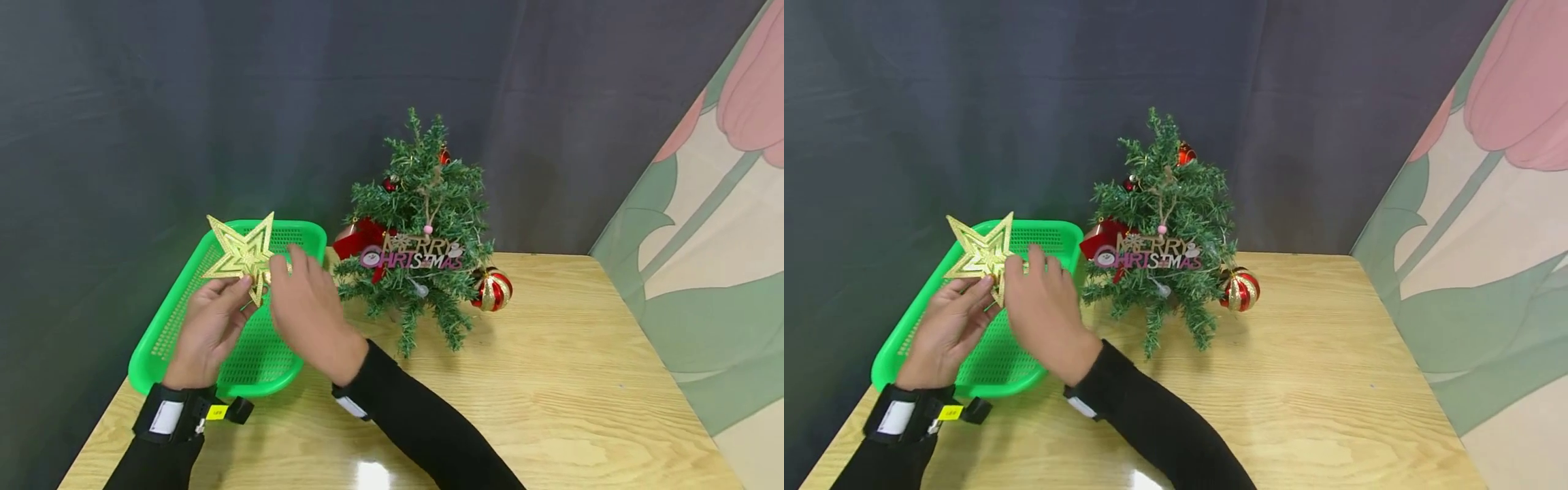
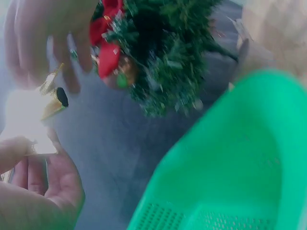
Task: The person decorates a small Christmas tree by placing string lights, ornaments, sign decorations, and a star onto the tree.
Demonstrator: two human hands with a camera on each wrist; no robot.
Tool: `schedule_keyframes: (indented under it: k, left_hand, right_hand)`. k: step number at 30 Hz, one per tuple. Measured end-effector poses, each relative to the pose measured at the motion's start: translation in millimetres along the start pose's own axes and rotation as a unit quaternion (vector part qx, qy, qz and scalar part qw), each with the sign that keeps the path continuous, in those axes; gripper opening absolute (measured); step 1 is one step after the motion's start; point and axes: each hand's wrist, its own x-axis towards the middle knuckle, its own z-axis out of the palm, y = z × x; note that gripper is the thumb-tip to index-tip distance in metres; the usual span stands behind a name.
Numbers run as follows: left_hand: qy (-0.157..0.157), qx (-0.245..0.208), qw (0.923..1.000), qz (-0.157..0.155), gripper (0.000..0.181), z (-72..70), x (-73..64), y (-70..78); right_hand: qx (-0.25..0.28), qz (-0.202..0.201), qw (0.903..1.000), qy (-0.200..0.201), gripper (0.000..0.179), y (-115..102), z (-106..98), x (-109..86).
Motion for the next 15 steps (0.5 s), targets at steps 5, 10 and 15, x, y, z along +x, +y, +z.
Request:
schedule_keyframes:
  k: [5, 10, 15]
  left_hand:
    - [-0.025, -0.063, 0.9977, 0.005, 0.017, 15.5, -4.1, -13.5]
    - [-0.029, -0.144, 0.9891, -0.008, 0.024, 39.8, 1.1, -26.0]
    - [-0.007, -0.196, 0.9804, 0.017, 0.036, 71.6, 12.1, -18.9]
  right_hand:
    - [0.107, -0.019, 0.9902, -0.088, 0.04, 20, -45, -49.2]
    - [0.268, -0.017, 0.9456, -0.184, 0.043, 64, -94, -89.9]
    - [0.402, 0.003, 0.9116, -0.084, 0.024, 118, -126, -107.4]
